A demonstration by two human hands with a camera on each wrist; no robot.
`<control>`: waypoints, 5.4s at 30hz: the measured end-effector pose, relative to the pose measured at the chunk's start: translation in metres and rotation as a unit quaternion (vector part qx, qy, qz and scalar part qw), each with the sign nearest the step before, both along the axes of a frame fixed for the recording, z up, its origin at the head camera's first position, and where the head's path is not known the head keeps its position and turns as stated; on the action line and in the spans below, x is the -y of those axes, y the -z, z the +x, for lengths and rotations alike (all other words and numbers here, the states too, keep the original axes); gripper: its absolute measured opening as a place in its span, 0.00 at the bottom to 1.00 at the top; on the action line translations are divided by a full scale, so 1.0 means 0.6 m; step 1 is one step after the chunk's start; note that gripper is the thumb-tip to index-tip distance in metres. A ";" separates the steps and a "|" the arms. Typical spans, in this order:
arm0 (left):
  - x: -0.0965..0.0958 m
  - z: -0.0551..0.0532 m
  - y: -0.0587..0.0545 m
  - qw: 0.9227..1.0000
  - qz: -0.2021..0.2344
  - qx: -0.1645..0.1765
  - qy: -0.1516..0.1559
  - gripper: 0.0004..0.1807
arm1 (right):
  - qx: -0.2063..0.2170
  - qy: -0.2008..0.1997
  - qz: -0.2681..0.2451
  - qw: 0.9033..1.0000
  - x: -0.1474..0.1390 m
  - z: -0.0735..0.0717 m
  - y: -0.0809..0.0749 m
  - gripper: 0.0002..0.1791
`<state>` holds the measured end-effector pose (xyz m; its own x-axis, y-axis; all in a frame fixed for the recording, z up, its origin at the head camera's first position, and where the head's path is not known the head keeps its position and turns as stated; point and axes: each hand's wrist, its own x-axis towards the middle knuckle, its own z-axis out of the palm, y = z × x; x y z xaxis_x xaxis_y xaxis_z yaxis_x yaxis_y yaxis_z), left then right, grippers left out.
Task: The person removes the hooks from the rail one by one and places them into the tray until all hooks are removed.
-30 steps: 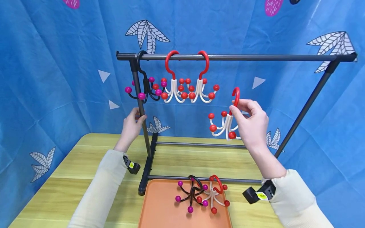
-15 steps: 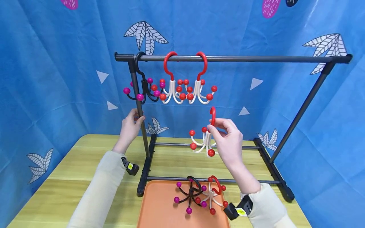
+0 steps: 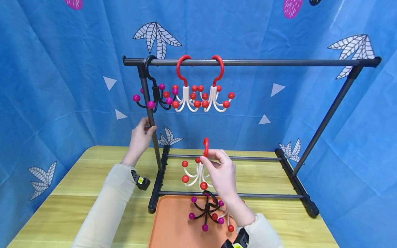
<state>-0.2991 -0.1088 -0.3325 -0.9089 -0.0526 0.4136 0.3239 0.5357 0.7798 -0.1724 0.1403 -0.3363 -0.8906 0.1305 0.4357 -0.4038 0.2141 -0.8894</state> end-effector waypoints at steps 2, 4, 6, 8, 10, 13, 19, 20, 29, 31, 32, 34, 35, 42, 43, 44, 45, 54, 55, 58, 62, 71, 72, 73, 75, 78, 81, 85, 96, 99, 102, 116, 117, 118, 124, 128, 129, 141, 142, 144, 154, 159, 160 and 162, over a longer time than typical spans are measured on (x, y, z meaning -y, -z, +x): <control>0.001 0.001 0.001 1.000 0.001 0.002 0.002 0.13 | 0.013 -0.011 -0.011 1.000 0.008 0.003 0.007 0.08; 0.001 0.002 0.003 1.000 0.000 0.005 0.003 0.13 | 0.030 -0.023 -0.017 0.999 0.016 0.011 0.009 0.07; 0.001 0.002 0.004 1.000 -0.002 0.007 0.003 0.13 | 0.046 -0.036 -0.019 0.998 0.025 0.020 0.008 0.07; 0.001 0.002 0.005 1.000 -0.002 0.007 0.002 0.13 | 0.065 -0.046 -0.015 0.997 0.034 0.029 0.005 0.07; 0.001 0.001 0.005 1.000 -0.003 0.005 0.000 0.13 | 0.080 -0.049 -0.002 0.996 0.043 0.037 0.004 0.06; 0.001 0.000 0.003 1.000 -0.003 0.002 0.000 0.13 | 0.089 -0.047 0.017 0.995 0.051 0.034 0.023 0.06; 0.002 -0.002 0.002 1.000 -0.004 0.000 0.000 0.13 | 0.096 -0.063 0.028 0.993 0.059 0.024 0.072 0.06; 0.002 -0.001 0.002 1.000 -0.004 0.000 0.000 0.13 | 0.099 -0.066 0.032 0.992 0.060 0.021 0.081 0.06; 0.003 -0.003 0.002 1.000 -0.004 -0.004 0.002 0.14 | 0.110 -0.073 0.054 0.990 0.070 0.018 0.111 0.06; 0.003 -0.003 0.002 1.000 -0.005 -0.002 0.001 0.14 | 0.116 -0.083 0.055 0.988 0.073 0.021 0.116 0.05; 0.003 -0.003 0.002 1.000 -0.004 -0.001 0.001 0.13 | 0.115 -0.089 0.053 0.988 0.075 0.024 0.117 0.05; 0.002 -0.003 0.003 1.000 -0.005 0.000 0.000 0.13 | 0.110 -0.094 0.056 0.988 0.079 0.033 0.115 0.05; 0.002 -0.004 0.004 1.000 -0.004 0.001 0.000 0.13 | 0.106 -0.096 0.061 0.988 0.082 0.038 0.113 0.05; 0.001 -0.005 0.006 1.000 -0.003 -0.001 -0.002 0.14 | 0.084 -0.083 0.098 0.988 0.093 0.060 0.112 0.04; 0.002 -0.005 0.007 1.000 -0.004 0.000 -0.002 0.14 | 0.082 -0.083 0.100 0.988 0.093 0.060 0.118 0.04; 0.002 -0.005 0.007 1.000 -0.004 0.000 -0.002 0.14 | 0.080 -0.084 0.101 0.988 0.093 0.060 0.125 0.04; 0.002 -0.005 0.007 1.000 -0.003 0.000 -0.002 0.13 | 0.079 -0.085 0.102 0.988 0.092 0.058 0.135 0.04; 0.003 -0.006 0.006 1.000 0.002 -0.014 0.003 0.13 | 0.021 -0.078 0.089 0.993 0.081 0.044 0.220 0.06; 0.003 -0.006 0.006 1.000 0.003 -0.014 0.003 0.13 | 0.010 -0.075 0.087 0.993 0.080 0.046 0.224 0.07; 0.003 -0.006 0.007 1.000 0.002 -0.012 0.004 0.13 | 0.001 -0.072 0.080 0.994 0.079 0.051 0.234 0.08; 0.003 -0.004 0.007 1.000 0.004 -0.010 0.000 0.13 | 0.030 -0.075 0.076 0.994 0.078 0.061 0.236 0.07; 0.003 -0.004 0.009 1.000 0.009 -0.008 0.001 0.13 | 0.091 -0.085 0.074 0.990 0.071 0.073 0.217 0.09; 0.003 -0.004 0.009 1.000 0.009 -0.008 0.001 0.13 | 0.100 -0.087 0.064 0.989 0.068 0.073 0.214 0.11; 0.003 -0.004 0.009 1.000 0.009 -0.007 0.001 0.13 | 0.097 -0.087 0.058 0.990 0.065 0.072 0.210 0.13; 0.003 -0.005 0.009 1.000 0.010 -0.009 0.002 0.14 | 0.088 -0.086 0.047 0.991 0.060 0.070 0.191 0.15; 0.004 -0.006 0.006 1.000 0.009 -0.013 0.001 0.13 | 0.047 -0.077 0.042 0.995 0.053 0.064 0.133 0.14; 0.004 -0.006 0.003 1.000 0.007 -0.014 0.000 0.13 | -0.041 -0.060 0.099 0.993 0.034 0.042 0.085 0.11; 0.002 -0.004 0.004 1.000 0.003 -0.010 -0.001 0.13 | -0.153 -0.014 0.160 0.975 0.002 -0.003 0.046 0.06; 0.002 -0.006 0.003 1.000 0.006 -0.011 0.000 0.13 | -0.229 0.092 0.191 0.950 -0.058 -0.080 -0.107 0.07; 0.002 -0.006 0.004 1.000 0.006 -0.009 -0.002 0.13 | -0.200 0.095 0.176 0.959 -0.063 -0.091 -0.140 0.12; 0.002 -0.005 0.008 1.000 0.002 -0.003 -0.003 0.13 | -0.170 0.098 0.157 0.968 -0.067 -0.100 -0.165 0.15; 0.004 -0.003 0.006 1.000 0.002 -0.012 -0.007 0.13 | -0.078 0.109 0.119 0.984 -0.058 -0.153 -0.255 0.25; 0.004 -0.003 0.006 1.000 0.001 -0.010 -0.006 0.13 | -0.077 0.108 0.120 0.984 -0.056 -0.156 -0.257 0.25; 0.004 -0.002 0.006 1.000 0.000 -0.008 -0.005 0.13 | -0.077 0.107 0.121 0.984 -0.055 -0.159 -0.258 0.25; 0.004 -0.003 0.010 1.000 -0.006 -0.005 0.005 0.14 | -0.069 0.096 0.122 0.985 -0.049 -0.168 -0.259 0.24; 0.003 -0.005 0.012 1.000 -0.005 -0.013 0.006 0.13 | -0.061 0.094 0.125 0.986 -0.046 -0.171 -0.262 0.22; 0.003 -0.005 0.012 1.000 -0.005 -0.016 0.006 0.13 | -0.057 0.094 0.125 0.986 -0.046 -0.172 -0.263 0.22; 0.001 -0.003 0.012 1.000 -0.005 -0.014 0.003 0.14 | -0.060 0.080 0.109 0.989 -0.045 -0.174 -0.268 0.18; 0.000 -0.003 0.013 1.000 -0.005 -0.014 0.003 0.14 | -0.061 0.084 0.112 0.988 -0.047 -0.174 -0.269 0.18; 0.000 -0.004 0.013 1.000 -0.007 -0.016 0.002 0.14 | -0.062 0.088 0.112 0.988 -0.049 -0.173 -0.272 0.18; -0.001 -0.007 0.018 1.000 -0.005 -0.021 0.001 0.12 | -0.076 0.087 0.071 0.991 -0.057 -0.168 -0.289 0.19; 0.001 -0.007 0.021 1.000 -0.003 -0.019 0.003 0.12 | -0.105 0.084 0.044 0.990 -0.062 -0.156 -0.296 0.19; 0.001 -0.007 0.022 1.000 -0.003 -0.019 0.003 0.13 | -0.112 0.083 0.040 0.989 -0.063 -0.152 -0.296 0.19; 0.002 -0.008 0.022 1.000 -0.004 -0.020 0.003 0.13 | -0.123 0.085 0.037 0.988 -0.067 -0.143 -0.296 0.18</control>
